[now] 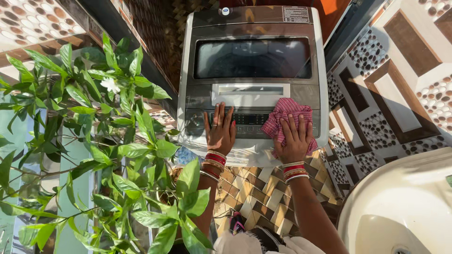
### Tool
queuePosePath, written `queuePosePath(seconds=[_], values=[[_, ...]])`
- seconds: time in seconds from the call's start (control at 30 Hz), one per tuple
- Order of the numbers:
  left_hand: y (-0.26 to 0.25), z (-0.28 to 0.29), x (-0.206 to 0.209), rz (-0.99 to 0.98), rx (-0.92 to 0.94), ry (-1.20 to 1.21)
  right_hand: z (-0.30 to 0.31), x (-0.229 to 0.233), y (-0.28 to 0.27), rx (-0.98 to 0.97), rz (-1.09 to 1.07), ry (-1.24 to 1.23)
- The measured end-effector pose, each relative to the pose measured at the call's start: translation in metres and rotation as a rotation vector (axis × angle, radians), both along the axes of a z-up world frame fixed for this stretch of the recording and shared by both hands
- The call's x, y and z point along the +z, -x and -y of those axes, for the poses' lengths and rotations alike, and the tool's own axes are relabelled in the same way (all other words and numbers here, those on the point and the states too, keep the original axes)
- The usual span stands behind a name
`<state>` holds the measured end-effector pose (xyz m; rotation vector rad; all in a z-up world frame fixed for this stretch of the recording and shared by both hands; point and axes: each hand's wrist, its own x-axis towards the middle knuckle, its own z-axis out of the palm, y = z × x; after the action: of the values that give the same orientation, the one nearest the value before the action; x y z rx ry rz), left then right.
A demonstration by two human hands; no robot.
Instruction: The person cleans a washing machine by wiping the top panel, opening the lid to wipe the inner surfaces, and wiping down the exterior sides with a cloth.
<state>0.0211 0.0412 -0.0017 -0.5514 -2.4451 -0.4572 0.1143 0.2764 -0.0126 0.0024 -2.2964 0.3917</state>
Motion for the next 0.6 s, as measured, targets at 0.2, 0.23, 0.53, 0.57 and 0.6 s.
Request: queuePosePath(seconds=[0.2, 0.23, 0.53, 0.57, 0.6], values=[[-0.004, -0.021, 0.012, 0.007, -0.007, -0.014, -0.003, -0.006, 0.011, -0.172, -0.067, 0.007], [-0.007, -0.021, 0.013, 0.02, -0.007, 0.0, -0.003, -0.006, 0.008, -0.164, -0.089, 0.02], [0.011, -0.044, 0.019, -0.004, -0.067, -0.019, -0.033, 0.001, 0.037, -0.136, -0.131, 0.024], [0.026, -0.048, 0.022, -0.042, -0.074, -0.011, -0.039, 0.006, 0.053, -0.123, -0.147, 0.019], [0.039, -0.054, 0.026, -0.052, -0.067, -0.02, -0.045, 0.011, 0.066, -0.114, -0.157, 0.011]])
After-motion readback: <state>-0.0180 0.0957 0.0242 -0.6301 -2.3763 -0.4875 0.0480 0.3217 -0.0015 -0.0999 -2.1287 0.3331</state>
